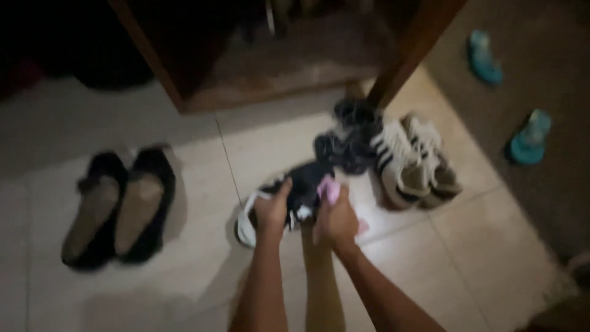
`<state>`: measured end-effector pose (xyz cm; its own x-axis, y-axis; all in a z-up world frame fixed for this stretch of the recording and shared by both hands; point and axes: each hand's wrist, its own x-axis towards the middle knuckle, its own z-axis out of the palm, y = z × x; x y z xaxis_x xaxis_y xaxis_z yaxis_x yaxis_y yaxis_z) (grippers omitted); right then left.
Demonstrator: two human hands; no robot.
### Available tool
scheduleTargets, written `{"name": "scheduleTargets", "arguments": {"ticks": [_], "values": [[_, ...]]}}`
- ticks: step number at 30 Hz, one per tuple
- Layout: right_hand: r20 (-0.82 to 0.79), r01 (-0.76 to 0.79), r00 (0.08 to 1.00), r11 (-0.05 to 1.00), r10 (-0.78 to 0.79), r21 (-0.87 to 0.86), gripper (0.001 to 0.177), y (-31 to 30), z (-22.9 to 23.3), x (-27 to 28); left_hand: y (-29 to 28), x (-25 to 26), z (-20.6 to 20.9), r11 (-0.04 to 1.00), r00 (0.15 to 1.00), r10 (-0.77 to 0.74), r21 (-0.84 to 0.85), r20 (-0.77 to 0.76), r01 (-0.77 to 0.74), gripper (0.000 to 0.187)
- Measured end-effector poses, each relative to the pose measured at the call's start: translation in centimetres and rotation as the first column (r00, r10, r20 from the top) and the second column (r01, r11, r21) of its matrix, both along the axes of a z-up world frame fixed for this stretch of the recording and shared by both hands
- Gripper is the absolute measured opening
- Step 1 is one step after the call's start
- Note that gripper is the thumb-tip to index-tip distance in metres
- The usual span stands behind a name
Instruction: The recorder is cleaning various pairs of shoes by wiping them with a cloth.
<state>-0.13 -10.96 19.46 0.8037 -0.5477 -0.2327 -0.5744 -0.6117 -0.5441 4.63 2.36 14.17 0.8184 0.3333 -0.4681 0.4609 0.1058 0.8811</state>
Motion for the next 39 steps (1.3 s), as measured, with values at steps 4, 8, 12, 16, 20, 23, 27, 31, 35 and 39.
{"name": "scheduleTargets", "arguments": {"ticks": [4, 8, 12, 16, 20, 23, 27, 31, 35, 39], "values": [[-0.161, -0.224, 0.965, 0.971, 0.209, -0.082, 0.056, -3.2, 1.6, 0.5, 0.7, 0.1, 2.3, 0.968, 0.973, -0.099, 0.205, -0.207, 0.142, 0.088], [-0.603, -0.732, 0.639, 0.620, 0.478, -0.284, 0.085, -4.2, 15.1, 2.9, -0.3, 4.8, -7.1, 0.968, 0.946, -0.079, -0.251, -0.313, -0.003, 0.090], [-0.371, -0.835, 0.377, 0.485, 0.849, 0.261, 0.105, -7.6, 18.0, 6.7, -2.3, 8.3, -1.4, 0.728, 0.953, -0.169, -0.684, -0.252, -0.052, 0.056], [-0.498, -0.617, 0.423, 0.643, 0.757, 0.453, 0.119, -2.1, 30.8, 2.6, -2.5, 8.9, 8.2, 0.567, 0.957, -0.209, -0.822, -0.202, -0.050, 0.050], [-0.053, -0.812, 0.485, 0.472, 0.873, 0.343, 0.123, -1.6, 31.1, 0.7, -2.5, 11.8, 19.0, 0.396, 0.998, -0.052, -0.918, -0.046, -0.022, 0.043], [0.161, -0.783, 0.621, 0.617, 0.767, 0.079, 0.125, 0.5, 35.7, -1.9, -3.0, 12.7, 27.7, 0.248, 0.997, 0.073, -0.968, -0.003, -0.021, 0.036], [0.421, -0.598, 0.679, 0.786, 0.601, -0.158, 0.116, 1.4, 38.8, -3.9, -4.8, 10.3, 38.2, 0.186, 0.989, 0.148, -0.982, -0.002, -0.030, 0.029], [0.603, -0.484, 0.615, 0.847, 0.507, -0.219, 0.102, 0.7, 42.2, -4.2, -4.6, 6.4, 47.7, 0.247, 0.988, 0.151, -0.968, -0.009, -0.047, 0.027], [0.751, -0.421, 0.491, 0.875, 0.441, -0.238, 0.072, -0.8, 45.9, -3.3, -1.2, 4.4, 55.5, 0.181, 0.890, -0.363, -0.916, 0.277, 0.359, 0.035], [0.715, -0.382, 0.495, 0.863, 0.493, -0.330, 0.072, -0.1, 51.9, -1.4, 3.9, 7.7, 58.3, 0.260, 0.495, -0.656, -0.445, 0.570, 0.857, 0.045]]}}
